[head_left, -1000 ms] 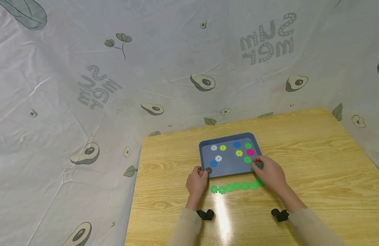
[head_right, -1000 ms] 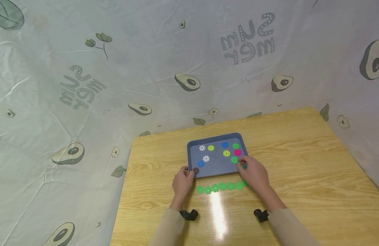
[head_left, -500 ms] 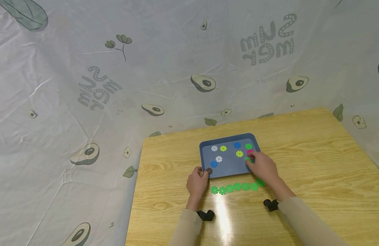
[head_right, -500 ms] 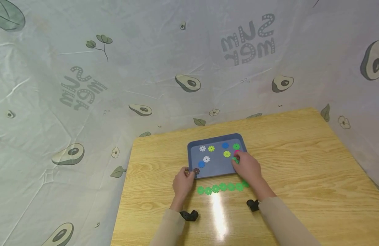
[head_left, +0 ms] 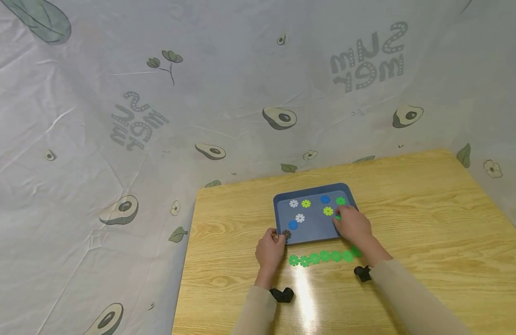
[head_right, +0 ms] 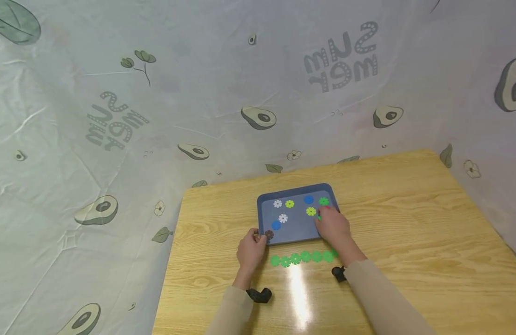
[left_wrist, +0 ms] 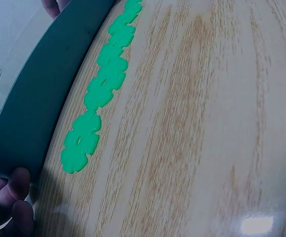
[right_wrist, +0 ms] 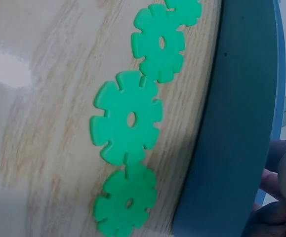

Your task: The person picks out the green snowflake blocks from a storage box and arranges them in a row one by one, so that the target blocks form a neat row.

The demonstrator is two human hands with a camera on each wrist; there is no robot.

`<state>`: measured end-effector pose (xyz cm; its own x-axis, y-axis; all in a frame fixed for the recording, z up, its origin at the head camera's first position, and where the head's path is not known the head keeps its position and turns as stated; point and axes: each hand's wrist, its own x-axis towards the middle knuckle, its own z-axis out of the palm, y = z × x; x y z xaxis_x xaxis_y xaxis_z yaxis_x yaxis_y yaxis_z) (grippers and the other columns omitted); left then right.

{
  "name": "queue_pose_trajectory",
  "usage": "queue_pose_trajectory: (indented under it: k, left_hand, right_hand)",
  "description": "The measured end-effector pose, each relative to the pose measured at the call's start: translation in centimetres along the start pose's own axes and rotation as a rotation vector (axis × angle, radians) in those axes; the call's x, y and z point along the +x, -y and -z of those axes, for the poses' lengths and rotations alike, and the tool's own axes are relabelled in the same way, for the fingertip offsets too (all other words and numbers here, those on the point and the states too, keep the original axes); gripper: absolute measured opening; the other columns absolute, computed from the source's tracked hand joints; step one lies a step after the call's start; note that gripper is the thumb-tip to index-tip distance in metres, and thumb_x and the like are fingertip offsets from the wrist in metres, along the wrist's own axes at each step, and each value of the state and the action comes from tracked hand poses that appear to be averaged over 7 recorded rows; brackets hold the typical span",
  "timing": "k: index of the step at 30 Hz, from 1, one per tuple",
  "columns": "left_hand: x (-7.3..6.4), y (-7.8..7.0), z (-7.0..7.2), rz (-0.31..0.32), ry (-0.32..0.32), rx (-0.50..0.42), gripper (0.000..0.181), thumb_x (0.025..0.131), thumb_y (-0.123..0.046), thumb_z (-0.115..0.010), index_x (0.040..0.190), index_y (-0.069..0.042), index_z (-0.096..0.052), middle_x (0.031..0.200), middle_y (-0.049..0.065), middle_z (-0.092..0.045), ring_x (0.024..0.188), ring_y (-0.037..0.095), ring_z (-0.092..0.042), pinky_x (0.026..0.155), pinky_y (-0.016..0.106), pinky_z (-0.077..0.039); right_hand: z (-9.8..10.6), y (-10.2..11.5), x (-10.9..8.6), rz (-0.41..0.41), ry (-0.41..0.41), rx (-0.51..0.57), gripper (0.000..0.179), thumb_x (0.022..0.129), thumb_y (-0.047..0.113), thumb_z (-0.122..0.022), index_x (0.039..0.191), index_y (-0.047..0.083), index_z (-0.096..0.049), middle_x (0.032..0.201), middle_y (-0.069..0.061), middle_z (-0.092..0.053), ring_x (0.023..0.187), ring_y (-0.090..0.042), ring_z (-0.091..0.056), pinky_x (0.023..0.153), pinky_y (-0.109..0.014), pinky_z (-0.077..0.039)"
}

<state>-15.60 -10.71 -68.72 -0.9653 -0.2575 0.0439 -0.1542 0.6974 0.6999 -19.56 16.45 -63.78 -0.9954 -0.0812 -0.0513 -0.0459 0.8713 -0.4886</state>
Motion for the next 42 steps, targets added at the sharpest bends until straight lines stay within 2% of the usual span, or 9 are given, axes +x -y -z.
queue_pose_trajectory:
  k: [7,19,23,28,33,38,42]
  left_hand:
    - [0.0,-0.1,0.0,0.003,-0.001,-0.001,0.026,0.091,-0.028,-0.066,0.109,-0.01,-0.075,0.061,-0.011,-0.053,0.05,0.01,-0.048,0.049,0.032,-0.034]
    - [-0.1,0.1,-0.1,0.001,-0.009,0.005,0.026,0.091,-0.028,-0.065,0.108,-0.01,-0.075,0.061,-0.012,-0.054,0.05,0.009,-0.048,0.048,0.031,-0.035]
    - [0.0,0.2,-0.2,-0.003,-0.016,0.007,0.026,0.09,-0.028,-0.065,0.107,-0.011,-0.075,0.061,-0.012,-0.054,0.05,0.01,-0.048,0.048,0.032,-0.035]
    - [0.0,0.4,-0.4,-0.007,-0.02,0.004,0.026,0.09,-0.028,-0.065,0.107,-0.012,-0.075,0.061,-0.012,-0.054,0.049,0.01,-0.048,0.048,0.032,-0.034]
    - [0.0,0.4,-0.5,-0.008,-0.02,0.009,0.025,0.091,-0.027,-0.066,0.108,-0.012,-0.075,0.061,-0.012,-0.054,0.049,0.01,-0.047,0.048,0.032,-0.034]
    - [0.0,0.4,-0.5,-0.013,-0.026,0.01,0.025,0.09,-0.027,-0.066,0.108,-0.011,-0.075,0.061,-0.011,-0.054,0.05,0.011,-0.047,0.048,0.032,-0.034]
    - [-0.1,0.3,-0.4,-0.012,-0.028,0.012,0.027,0.089,-0.027,-0.065,0.108,-0.011,-0.075,0.061,-0.012,-0.054,0.049,0.01,-0.047,0.047,0.032,-0.034]
  right_hand:
    - [-0.7,-0.4,0.0,-0.027,0.022,-0.016,0.026,0.094,0.014,-0.07,0.116,0.002,-0.068,0.108,-0.023,-0.065,0.085,-0.045,-0.066,0.067,-0.058,-0.053]
    - [-0.4,-0.5,0.0,-0.04,0.056,-0.044,0.028,0.093,0.018,-0.075,0.113,-0.001,-0.068,0.105,-0.024,-0.061,0.084,-0.046,-0.066,0.066,-0.056,-0.054]
    - [-0.3,-0.7,-0.1,-0.01,0.067,-0.043,0.023,0.095,0.017,-0.072,0.109,-0.001,-0.069,0.104,-0.021,-0.062,0.084,-0.043,-0.066,0.065,-0.054,-0.054]
    - [0.0,-0.9,-0.5,0.082,0.055,-0.031,0.017,0.096,0.013,-0.068,0.107,0.001,-0.072,0.103,-0.018,-0.069,0.092,-0.04,-0.068,0.07,-0.054,-0.055]
    - [0.2,-1.2,-1.2,0.117,0.025,0.031,0.019,0.097,0.013,-0.068,0.11,0.0,-0.073,0.103,-0.015,-0.072,0.091,-0.035,-0.069,0.074,-0.053,-0.055]
    - [0.5,-1.7,-1.7,0.089,0.0,0.138,0.025,0.098,0.018,-0.069,0.116,0.001,-0.073,0.099,-0.009,-0.07,0.079,-0.024,-0.064,0.066,-0.044,-0.051]
    - [0.9,-2.3,-2.2,0.087,-0.041,0.207,0.029,0.1,0.02,-0.067,0.119,0.0,-0.072,0.099,-0.01,-0.07,0.072,-0.019,-0.06,0.062,-0.037,-0.046]
